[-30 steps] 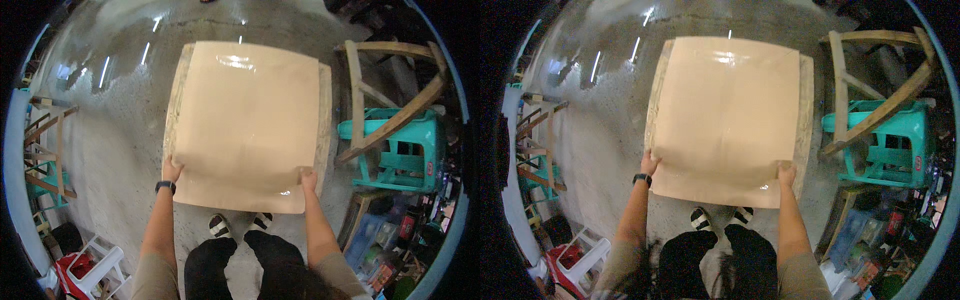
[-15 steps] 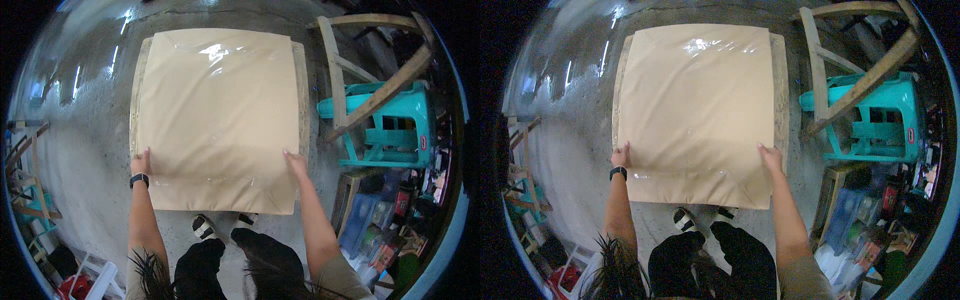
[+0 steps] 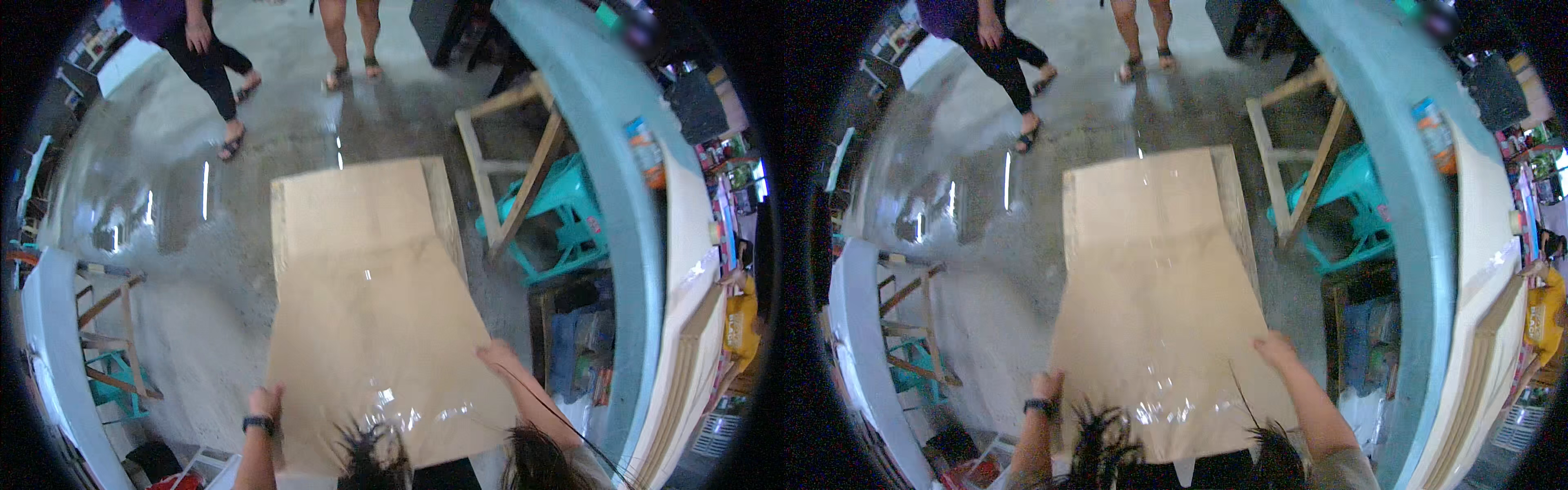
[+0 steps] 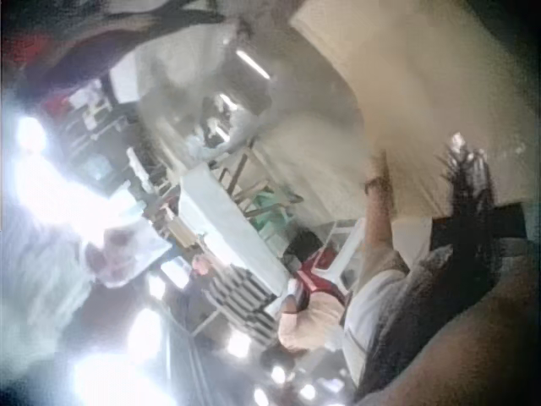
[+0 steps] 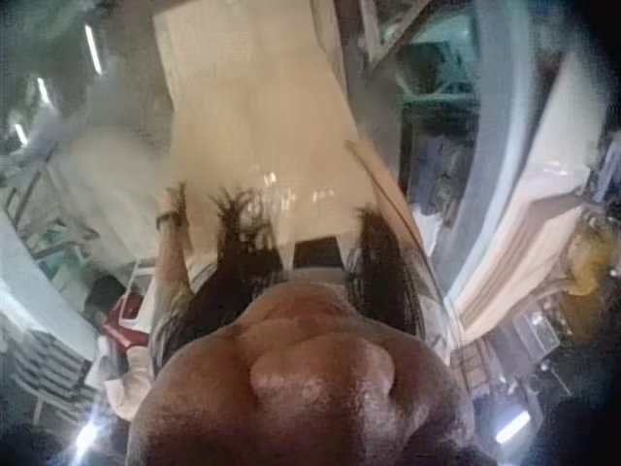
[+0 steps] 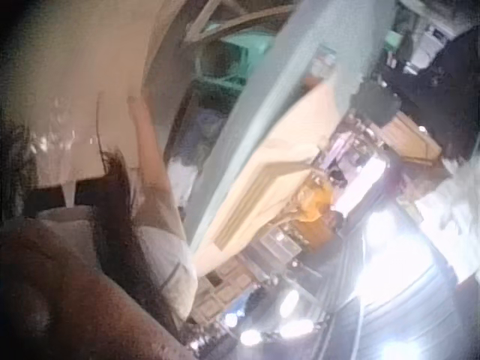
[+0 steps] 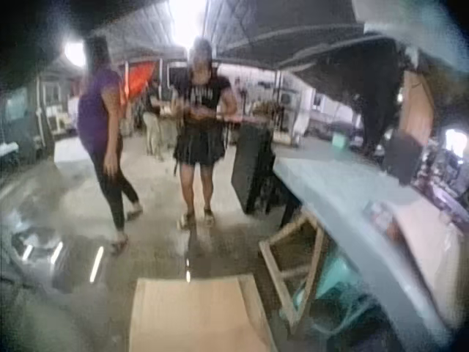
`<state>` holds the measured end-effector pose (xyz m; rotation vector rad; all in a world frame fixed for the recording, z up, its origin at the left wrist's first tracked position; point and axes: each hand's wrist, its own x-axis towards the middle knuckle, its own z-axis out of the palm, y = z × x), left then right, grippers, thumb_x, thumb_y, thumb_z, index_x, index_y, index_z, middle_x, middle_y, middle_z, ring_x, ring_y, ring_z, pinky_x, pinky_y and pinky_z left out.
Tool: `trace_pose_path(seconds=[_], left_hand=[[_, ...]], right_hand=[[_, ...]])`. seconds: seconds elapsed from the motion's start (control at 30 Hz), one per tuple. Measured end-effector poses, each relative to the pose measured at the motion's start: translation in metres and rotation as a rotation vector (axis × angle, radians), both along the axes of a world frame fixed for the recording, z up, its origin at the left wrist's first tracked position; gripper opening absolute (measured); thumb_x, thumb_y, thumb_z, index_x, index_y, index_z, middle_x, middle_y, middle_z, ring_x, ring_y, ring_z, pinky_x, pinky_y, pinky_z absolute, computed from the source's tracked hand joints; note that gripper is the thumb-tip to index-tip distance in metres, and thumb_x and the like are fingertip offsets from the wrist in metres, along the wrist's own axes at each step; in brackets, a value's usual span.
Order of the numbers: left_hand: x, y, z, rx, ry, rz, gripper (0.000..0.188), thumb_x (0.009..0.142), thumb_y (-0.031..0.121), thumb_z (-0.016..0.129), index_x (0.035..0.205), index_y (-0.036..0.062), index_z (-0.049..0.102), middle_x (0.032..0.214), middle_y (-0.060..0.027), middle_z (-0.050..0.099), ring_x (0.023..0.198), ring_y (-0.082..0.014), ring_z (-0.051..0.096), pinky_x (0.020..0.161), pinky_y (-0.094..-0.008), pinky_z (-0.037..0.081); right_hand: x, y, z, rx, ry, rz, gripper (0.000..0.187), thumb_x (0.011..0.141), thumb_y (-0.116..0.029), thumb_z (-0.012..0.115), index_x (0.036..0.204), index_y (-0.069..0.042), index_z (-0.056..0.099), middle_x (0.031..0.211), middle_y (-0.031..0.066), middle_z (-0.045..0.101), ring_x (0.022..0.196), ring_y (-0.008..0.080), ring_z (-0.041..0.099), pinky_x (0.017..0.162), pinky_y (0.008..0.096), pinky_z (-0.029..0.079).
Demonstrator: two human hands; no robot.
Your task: The person folds brown paper around a rectangular object on a table, secures the seams with clear packing tape, and folds the ends to form a sealed package. The person then applies a yellow shipping label to the finished package.
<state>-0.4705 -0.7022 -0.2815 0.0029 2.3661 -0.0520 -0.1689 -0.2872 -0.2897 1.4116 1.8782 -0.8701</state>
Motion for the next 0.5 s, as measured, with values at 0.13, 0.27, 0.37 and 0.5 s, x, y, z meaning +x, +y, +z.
trace_pose_path(seconds=[0.13, 0.27, 0.37, 0.5], left_hand=[[0.044, -0.076, 0.024, -0.068, -0.135, -0.004, 0.066, 0.074, 0.056, 0.053, 0.089, -0.0072, 0.061, 0.094, -0.027, 0.058, 0.093, -0.0378, 0.057, 0.075, -0.0399, 0.047], [0.05, -0.109, 0.069, -0.057, -0.248, -0.16, 0.054, 0.082, 0.047, 0.046, 0.085, -0.0054, 0.061, 0.09, -0.0273, 0.059, 0.091, -0.0355, 0.058, 0.078, -0.0404, 0.046], [0.068, -0.084, 0.124, -0.016, -0.209, -0.204, 0.051, 0.083, 0.042, 0.046, 0.083, -0.0072, 0.06, 0.088, -0.028, 0.059, 0.09, -0.0378, 0.057, 0.077, -0.0421, 0.046], [0.089, -0.15, 0.07, 0.192, -0.039, -0.257, 0.047, 0.083, 0.037, 0.048, 0.084, -0.0088, 0.06, 0.088, -0.0295, 0.058, 0.088, -0.0405, 0.056, 0.074, -0.043, 0.046]], right_hand=[[0.07, -0.029, 0.019, -0.07, -0.008, 0.098, 0.046, 0.076, -0.042, 0.058, 0.106, -0.007, 0.06, 0.104, 0.0166, 0.06, 0.097, 0.0323, 0.057, 0.082, 0.0406, 0.044], [0.045, -0.061, 0.089, -0.145, -0.161, 0.269, 0.042, 0.078, -0.036, 0.055, 0.106, -0.004, 0.059, 0.101, 0.0176, 0.06, 0.09, 0.0298, 0.058, 0.079, 0.0391, 0.043], [0.061, -0.073, 0.103, -0.171, -0.025, 0.152, 0.044, 0.078, -0.038, 0.055, 0.105, -0.003, 0.059, 0.1, 0.0202, 0.06, 0.092, 0.0312, 0.058, 0.079, 0.0391, 0.044], [0.052, -0.079, 0.18, -0.073, -0.077, 0.171, 0.048, 0.08, -0.04, 0.053, 0.104, 0.002, 0.057, 0.099, 0.0217, 0.06, 0.091, 0.0347, 0.058, 0.079, 0.0405, 0.045]])
